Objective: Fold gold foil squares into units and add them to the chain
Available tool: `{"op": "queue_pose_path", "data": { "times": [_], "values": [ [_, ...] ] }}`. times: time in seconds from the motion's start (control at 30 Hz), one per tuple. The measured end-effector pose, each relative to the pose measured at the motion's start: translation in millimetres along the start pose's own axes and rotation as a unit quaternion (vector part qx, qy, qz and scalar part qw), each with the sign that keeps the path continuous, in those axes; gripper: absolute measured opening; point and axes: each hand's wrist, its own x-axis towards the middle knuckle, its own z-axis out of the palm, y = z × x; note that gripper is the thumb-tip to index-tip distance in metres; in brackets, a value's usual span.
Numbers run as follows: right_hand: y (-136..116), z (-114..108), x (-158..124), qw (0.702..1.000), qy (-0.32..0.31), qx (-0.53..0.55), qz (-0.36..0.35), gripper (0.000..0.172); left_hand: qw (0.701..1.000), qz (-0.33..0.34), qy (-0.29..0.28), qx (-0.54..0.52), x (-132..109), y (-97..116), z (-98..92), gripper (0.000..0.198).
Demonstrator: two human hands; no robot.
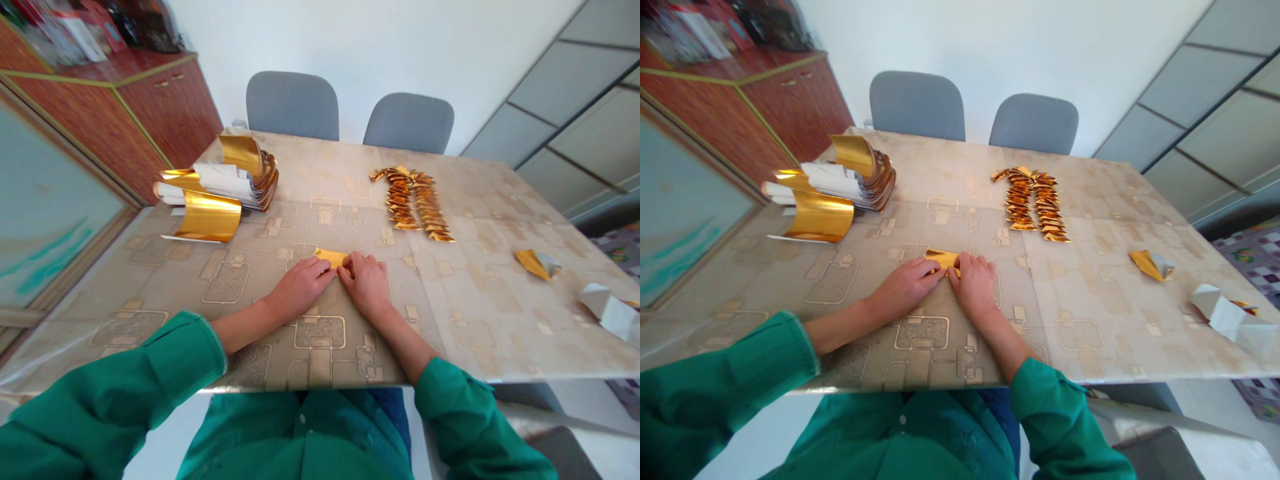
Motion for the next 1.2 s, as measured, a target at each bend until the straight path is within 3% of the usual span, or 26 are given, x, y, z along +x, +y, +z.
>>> {"op": "queue_pose_path", "data": {
  "times": [0.17,0.37,0.67,1.0,1.13,1.2],
  "values": [
    [1.5,-0.3,0.9,1.000,-0.016,0.010,0.013,0.011,1.000,0.002,0.016,-0.023,-13.5,-7.3,-1.5,0.024],
    [1.8,-1.9,-1.6,1.000,-0.011,-0.004,0.005,0.011,0.999,0.024,-0.031,-0.011,-19.3,-15.1,-7.9,0.029],
    [2.2,7.1,-4.1,0.998,0.056,-0.006,-0.020,0.017,0.998,-0.009,-0.048,-0.026,-17.5,3.3,-14.1,0.037],
    [9.3,1.4,-6.3,0.999,0.030,0.029,0.003,0.009,0.998,-0.063,0.021,-0.008,-37.4,-4.4,-18.6,0.024],
    [5.2,1.5,-5.9,0.999,0.045,0.002,-0.026,0.010,0.995,-0.056,0.033,-0.082,-21.7,-4.6,-17.8,0.018],
    [3.4,2.0,-5.4,0.997,0.047,-0.018,-0.055,0.013,0.983,-0.087,0.037,-0.157,-5.9,-2.8,-13.8,0.011]
  ]
}}
